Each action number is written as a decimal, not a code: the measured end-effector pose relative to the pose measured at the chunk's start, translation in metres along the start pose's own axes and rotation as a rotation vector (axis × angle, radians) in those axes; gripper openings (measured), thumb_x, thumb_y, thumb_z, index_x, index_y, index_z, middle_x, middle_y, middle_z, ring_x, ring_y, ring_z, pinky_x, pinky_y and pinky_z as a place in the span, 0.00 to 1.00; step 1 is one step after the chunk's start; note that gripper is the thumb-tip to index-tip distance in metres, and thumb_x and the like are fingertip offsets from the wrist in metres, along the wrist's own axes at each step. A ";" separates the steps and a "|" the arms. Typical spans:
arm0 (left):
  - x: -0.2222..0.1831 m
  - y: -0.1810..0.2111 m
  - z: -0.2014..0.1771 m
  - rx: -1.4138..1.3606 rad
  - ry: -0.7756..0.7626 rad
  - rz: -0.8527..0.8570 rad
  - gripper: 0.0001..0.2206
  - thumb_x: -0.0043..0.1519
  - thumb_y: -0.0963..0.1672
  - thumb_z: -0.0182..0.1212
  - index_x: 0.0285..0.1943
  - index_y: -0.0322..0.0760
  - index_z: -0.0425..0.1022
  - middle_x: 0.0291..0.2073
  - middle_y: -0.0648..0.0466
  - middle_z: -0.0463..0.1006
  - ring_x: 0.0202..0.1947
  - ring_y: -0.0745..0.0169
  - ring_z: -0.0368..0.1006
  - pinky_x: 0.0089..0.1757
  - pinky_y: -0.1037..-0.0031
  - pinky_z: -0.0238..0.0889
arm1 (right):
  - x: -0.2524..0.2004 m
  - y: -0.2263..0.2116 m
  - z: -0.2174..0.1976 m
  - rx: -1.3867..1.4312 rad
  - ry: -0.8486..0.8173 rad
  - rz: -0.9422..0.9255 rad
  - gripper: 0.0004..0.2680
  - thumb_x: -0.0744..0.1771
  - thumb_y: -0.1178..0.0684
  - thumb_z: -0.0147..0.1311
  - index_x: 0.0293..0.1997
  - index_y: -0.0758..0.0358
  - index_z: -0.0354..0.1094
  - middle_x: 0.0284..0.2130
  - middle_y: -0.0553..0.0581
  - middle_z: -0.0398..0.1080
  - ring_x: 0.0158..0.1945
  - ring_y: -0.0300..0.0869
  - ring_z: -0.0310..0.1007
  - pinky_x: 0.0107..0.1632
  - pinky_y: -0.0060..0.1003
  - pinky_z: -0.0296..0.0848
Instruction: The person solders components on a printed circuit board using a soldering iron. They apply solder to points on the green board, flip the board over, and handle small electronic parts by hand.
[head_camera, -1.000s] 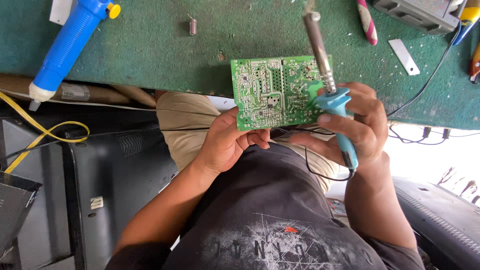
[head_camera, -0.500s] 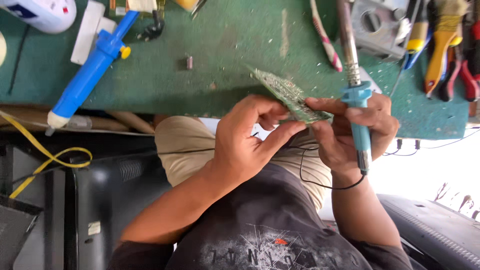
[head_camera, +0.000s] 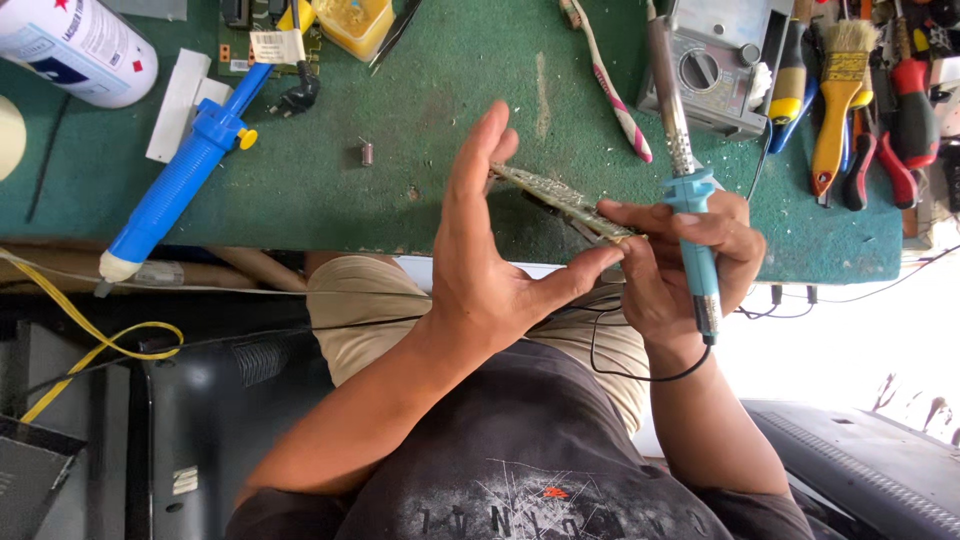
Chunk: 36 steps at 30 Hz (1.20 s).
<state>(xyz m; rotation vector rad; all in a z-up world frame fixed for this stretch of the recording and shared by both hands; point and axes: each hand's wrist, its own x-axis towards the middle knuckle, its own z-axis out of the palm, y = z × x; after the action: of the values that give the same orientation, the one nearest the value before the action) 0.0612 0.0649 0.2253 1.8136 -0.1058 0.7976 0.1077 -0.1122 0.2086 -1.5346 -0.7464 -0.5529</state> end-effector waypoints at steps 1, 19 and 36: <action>0.001 0.002 -0.002 0.000 -0.005 0.002 0.51 0.61 0.53 0.84 0.84 0.32 0.48 0.81 0.44 0.60 0.75 0.44 0.76 0.76 0.59 0.71 | 0.000 0.001 -0.001 -0.001 0.006 0.000 0.14 0.71 0.64 0.56 0.57 0.54 0.54 0.50 0.63 0.54 0.41 0.61 0.83 0.39 0.38 0.80; 0.011 -0.005 -0.010 -0.163 -0.135 -0.044 0.48 0.60 0.49 0.83 0.84 0.35 0.51 0.81 0.46 0.62 0.73 0.44 0.78 0.71 0.62 0.76 | 0.003 -0.003 -0.009 -0.190 -0.097 -0.066 0.14 0.71 0.54 0.60 0.57 0.51 0.53 0.38 0.66 0.80 0.59 0.35 0.62 0.63 0.31 0.56; 0.047 0.029 -0.055 0.149 -0.183 0.157 0.45 0.58 0.49 0.81 0.80 0.26 0.56 0.71 0.40 0.59 0.65 0.47 0.78 0.67 0.59 0.72 | 0.018 -0.028 -0.001 -0.207 -0.129 -0.129 0.15 0.70 0.52 0.65 0.57 0.51 0.59 0.53 0.60 0.80 0.58 0.50 0.84 0.63 0.41 0.70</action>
<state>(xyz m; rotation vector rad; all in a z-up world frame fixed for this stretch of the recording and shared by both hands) 0.0594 0.1147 0.2851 2.0373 -0.3183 0.7634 0.0989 -0.1109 0.2412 -1.7344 -0.9144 -0.6481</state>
